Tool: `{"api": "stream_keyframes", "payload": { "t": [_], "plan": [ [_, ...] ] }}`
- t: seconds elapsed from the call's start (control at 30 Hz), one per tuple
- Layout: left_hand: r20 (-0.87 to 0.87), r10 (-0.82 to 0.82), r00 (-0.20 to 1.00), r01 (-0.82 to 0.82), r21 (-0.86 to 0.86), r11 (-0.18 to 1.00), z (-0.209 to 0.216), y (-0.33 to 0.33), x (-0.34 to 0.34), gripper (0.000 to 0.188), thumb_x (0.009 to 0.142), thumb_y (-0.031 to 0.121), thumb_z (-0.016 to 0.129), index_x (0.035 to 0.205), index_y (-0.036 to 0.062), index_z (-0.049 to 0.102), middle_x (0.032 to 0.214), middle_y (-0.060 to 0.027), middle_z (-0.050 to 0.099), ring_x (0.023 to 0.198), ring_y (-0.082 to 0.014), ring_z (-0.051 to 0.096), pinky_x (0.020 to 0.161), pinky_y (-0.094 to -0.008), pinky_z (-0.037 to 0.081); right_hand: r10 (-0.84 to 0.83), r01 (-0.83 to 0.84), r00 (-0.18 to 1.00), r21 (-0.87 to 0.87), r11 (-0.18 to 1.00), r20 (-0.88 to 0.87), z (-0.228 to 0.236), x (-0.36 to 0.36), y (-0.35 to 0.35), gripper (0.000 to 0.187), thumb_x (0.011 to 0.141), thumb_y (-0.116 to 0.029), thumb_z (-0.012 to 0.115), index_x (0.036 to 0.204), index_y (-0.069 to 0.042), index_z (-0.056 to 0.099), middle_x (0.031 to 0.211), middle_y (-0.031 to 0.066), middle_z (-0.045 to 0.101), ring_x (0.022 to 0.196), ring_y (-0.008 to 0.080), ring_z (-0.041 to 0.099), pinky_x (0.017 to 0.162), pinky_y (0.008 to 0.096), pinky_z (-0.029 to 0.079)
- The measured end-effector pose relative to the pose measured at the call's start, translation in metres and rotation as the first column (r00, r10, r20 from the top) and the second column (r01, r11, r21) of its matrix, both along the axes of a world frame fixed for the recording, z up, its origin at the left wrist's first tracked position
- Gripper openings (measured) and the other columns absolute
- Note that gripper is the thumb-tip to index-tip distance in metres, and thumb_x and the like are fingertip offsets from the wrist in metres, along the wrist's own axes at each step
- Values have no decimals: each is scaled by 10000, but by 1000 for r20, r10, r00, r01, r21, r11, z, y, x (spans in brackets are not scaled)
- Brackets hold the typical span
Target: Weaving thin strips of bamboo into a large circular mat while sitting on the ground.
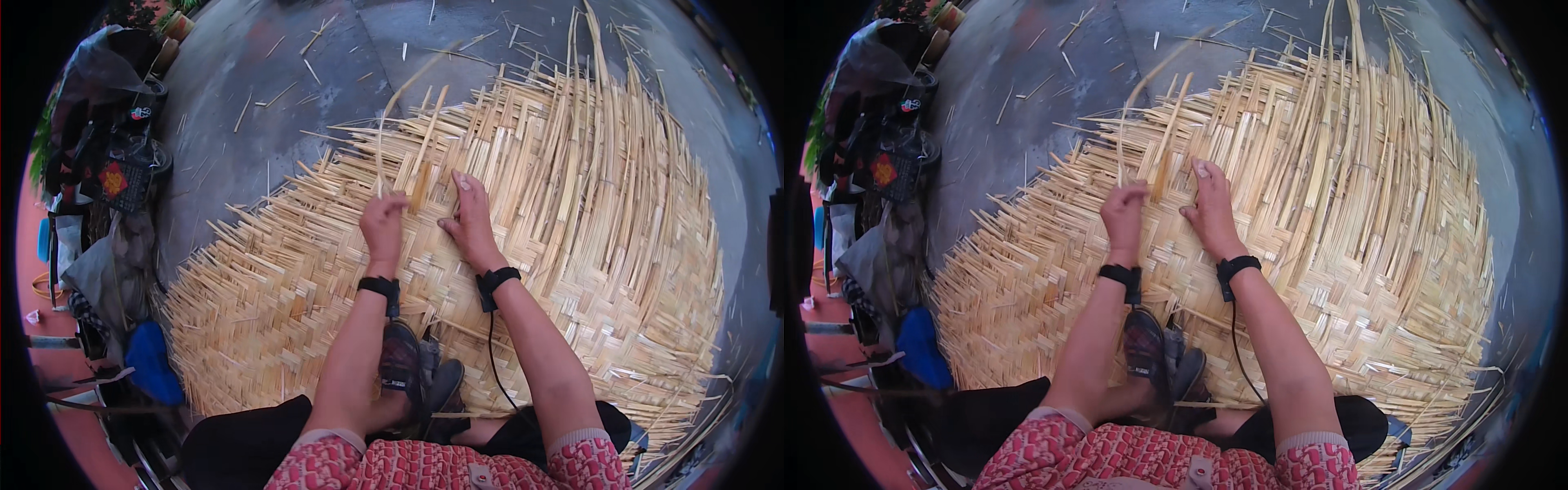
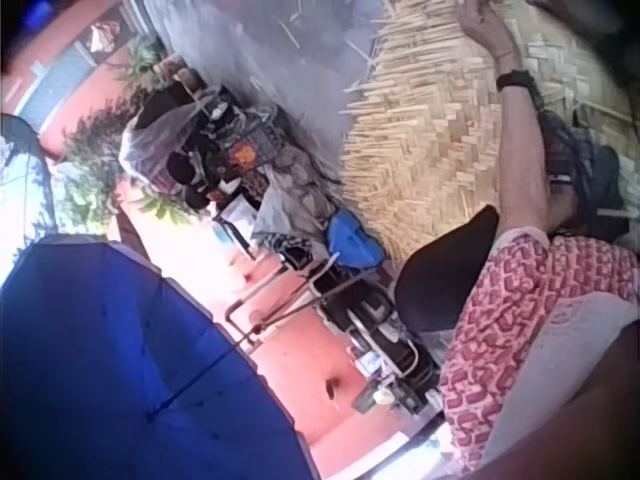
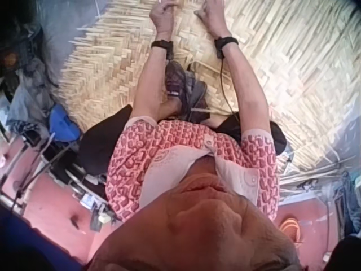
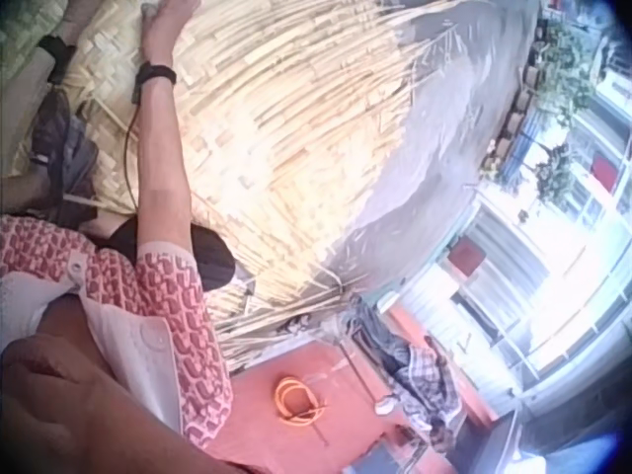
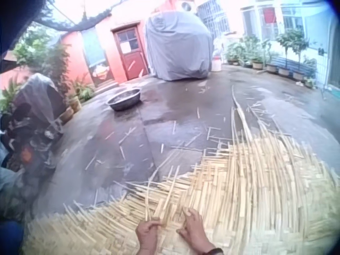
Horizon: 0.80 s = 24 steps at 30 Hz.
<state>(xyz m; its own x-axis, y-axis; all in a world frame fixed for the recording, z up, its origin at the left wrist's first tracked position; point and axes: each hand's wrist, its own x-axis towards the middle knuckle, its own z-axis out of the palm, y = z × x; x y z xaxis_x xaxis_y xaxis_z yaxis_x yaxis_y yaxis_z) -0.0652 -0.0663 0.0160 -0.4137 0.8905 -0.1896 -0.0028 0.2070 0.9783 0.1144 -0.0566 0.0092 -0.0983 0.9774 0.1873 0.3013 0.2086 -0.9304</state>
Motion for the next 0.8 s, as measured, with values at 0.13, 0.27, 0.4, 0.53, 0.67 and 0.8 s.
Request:
{"api": "stream_keyframes", "payload": {
  "t": [0.13,0.27,0.4,0.53,0.67,0.8],
  "plan": [
    [-677,142,722,146,351,925,-23,-10,15,184,771,-74,669,788,93,744,880,-54,688,887,-197,626,800,-308,493,24,-147,861,204,968,508,-8,-6,-14,624,773,-49,658,1372,-25,485,1304,183,507,1285,376,433,1093,403,382],
    [-445,389,807,-314,235,920,-16,-7,42,155,773,-57,613,829,50,710,874,-93,652,893,-256,593,862,-359,463,63,-258,643,138,956,764,8,-6,-34,472,850,-97,526,1313,-5,537,1411,180,488,1349,355,419,1079,422,387],
    [-677,416,607,-201,376,905,10,-34,99,206,763,-56,591,900,53,699,958,-111,643,953,-289,581,893,-388,457,234,-314,524,-70,947,819,62,34,-70,216,862,-144,541,966,-54,707,1139,165,670,1116,316,619,869,417,510],
    [-744,-306,594,692,278,667,8,-62,168,240,811,-16,581,1014,42,696,1114,-145,638,1094,-326,565,979,-415,442,360,-160,479,-323,933,801,147,141,-165,127,822,-163,606,814,-75,698,756,112,685,798,299,693,649,422,529],
    [-878,-456,146,739,-210,640,-10,-96,232,816,941,343,625,1497,-87,210,1511,-294,327,1401,-412,321,1173,-462,231,12,1,661,-18,1000,750,239,244,-294,131,837,-177,646,890,-57,646,831,129,644,856,314,668,702,437,524],
    [-957,-290,-25,734,-214,644,1,-112,245,806,947,352,616,1490,-87,212,1499,-299,341,1377,-415,360,1121,-476,312,-364,357,780,115,927,509,269,291,-426,237,917,-154,601,1126,-44,610,1030,148,626,985,353,618,817,426,518]
  ]
}}
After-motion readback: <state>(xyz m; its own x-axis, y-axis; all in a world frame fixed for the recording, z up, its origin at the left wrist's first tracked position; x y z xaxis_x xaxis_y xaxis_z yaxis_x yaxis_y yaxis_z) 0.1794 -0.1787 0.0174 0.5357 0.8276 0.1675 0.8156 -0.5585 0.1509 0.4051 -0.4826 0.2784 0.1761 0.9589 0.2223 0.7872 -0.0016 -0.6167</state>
